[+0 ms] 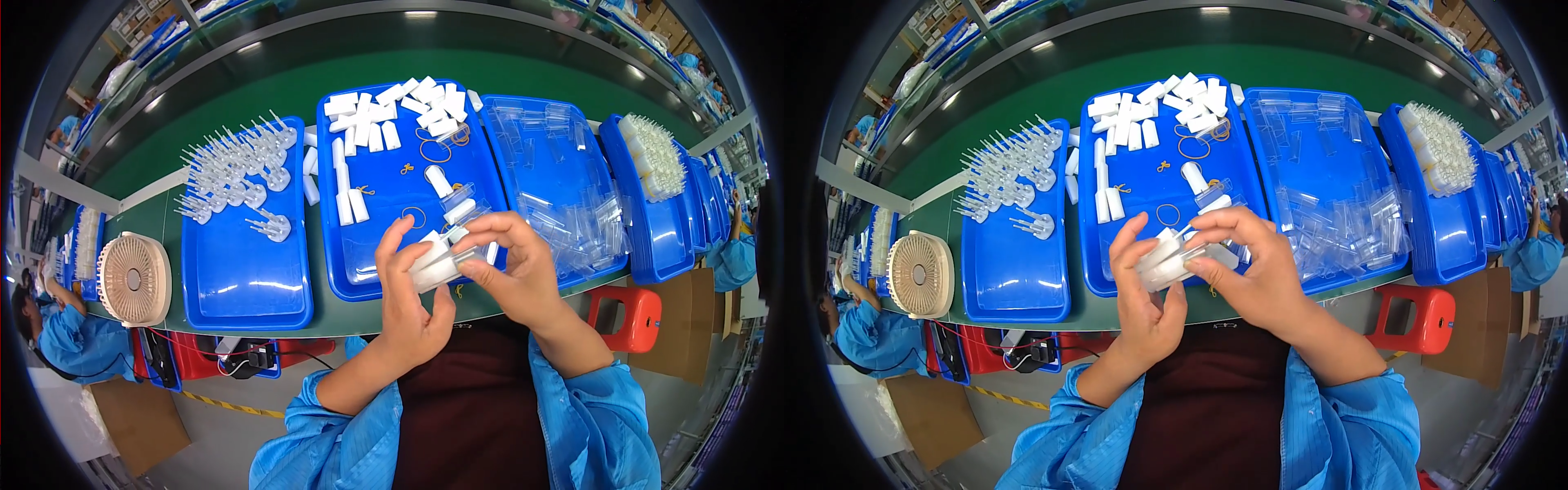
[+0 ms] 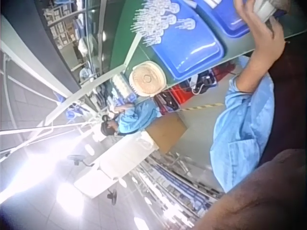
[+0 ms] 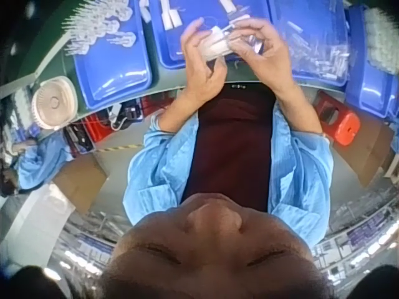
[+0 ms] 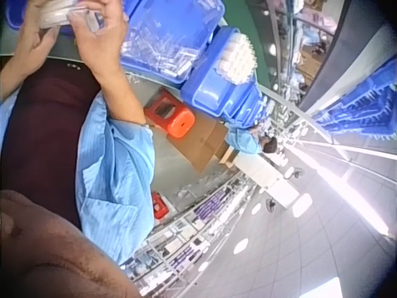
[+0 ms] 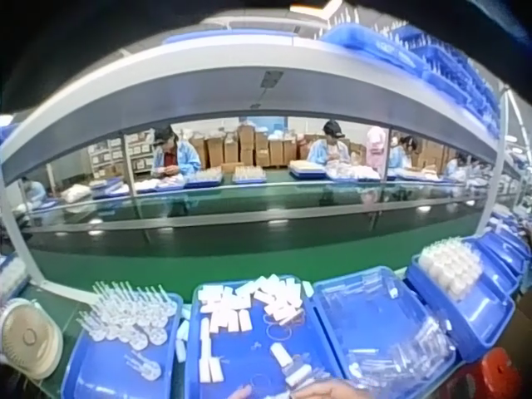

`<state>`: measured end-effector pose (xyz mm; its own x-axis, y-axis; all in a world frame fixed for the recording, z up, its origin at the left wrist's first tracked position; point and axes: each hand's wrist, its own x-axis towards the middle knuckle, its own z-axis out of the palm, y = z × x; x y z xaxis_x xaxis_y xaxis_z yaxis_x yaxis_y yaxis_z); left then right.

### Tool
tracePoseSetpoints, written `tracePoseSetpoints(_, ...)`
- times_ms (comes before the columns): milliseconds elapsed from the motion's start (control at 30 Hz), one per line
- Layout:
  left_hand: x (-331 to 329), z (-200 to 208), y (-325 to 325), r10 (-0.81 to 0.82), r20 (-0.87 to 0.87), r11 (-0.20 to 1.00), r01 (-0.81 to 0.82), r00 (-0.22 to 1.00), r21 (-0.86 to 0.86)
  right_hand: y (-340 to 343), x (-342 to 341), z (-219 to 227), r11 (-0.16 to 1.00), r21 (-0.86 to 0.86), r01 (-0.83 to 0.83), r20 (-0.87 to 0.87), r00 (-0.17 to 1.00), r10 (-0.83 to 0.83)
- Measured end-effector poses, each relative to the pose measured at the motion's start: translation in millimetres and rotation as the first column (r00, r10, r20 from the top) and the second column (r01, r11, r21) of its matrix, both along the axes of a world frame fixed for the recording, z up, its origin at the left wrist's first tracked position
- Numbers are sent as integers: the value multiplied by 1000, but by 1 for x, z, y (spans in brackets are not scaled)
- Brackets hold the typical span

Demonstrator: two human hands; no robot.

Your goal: The person assembles components by mounting white sleeves onto the prongs of a base, sliding clear plastic covers over them, and securing the gathered pieces with a rubber band.

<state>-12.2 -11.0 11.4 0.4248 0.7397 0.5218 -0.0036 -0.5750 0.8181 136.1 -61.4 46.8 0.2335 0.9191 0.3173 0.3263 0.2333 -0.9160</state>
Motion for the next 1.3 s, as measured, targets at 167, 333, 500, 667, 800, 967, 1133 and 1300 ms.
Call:
tracePoseSetpoints(167, 2, -5, -1, -41, 77, 997, 35, 996, 75, -3, -13, -5, 994, -108, 18, -87, 996, -28)
tracePoseSetpoints(333, 1, -8, 2, -158, 205, 983, 135, 966, 123, -4, -12, -5, 996, -86, 7, -86, 996, -14)
tracePoseSetpoints(500, -1, -4, 1, -190, 722, 892, 423, 665, -156, -9, -11, 8, 1000, 13, 2, 68, 998, -2)
tracePoseSetpoints(667, -14, -6, 14, -373, 424, 737, 541, 825, -406, -12, 0, 19, 996, 33, -89, 394, 916, 69)
tracePoseSetpoints(800, -6, -5, 8, -385, 434, 682, 568, 815, -461, -13, 1, 14, 992, 78, -98, 455, 889, 52)
tracePoseSetpoints(967, -1, -6, 5, -366, 275, 785, 453, 889, -423, -19, 1, 10, 995, 62, -80, 485, 874, 39)
tracePoseSetpoints(1133, 4, -11, 7, -303, 369, 769, 454, 879, -450, -19, 25, 25, 995, 29, -91, 539, 840, 62)
tracePoseSetpoints(1300, -2, -15, 11, -166, 522, 724, 463, 836, -511, 17, 150, 25, 889, 83, 450, 777, 529, -341)
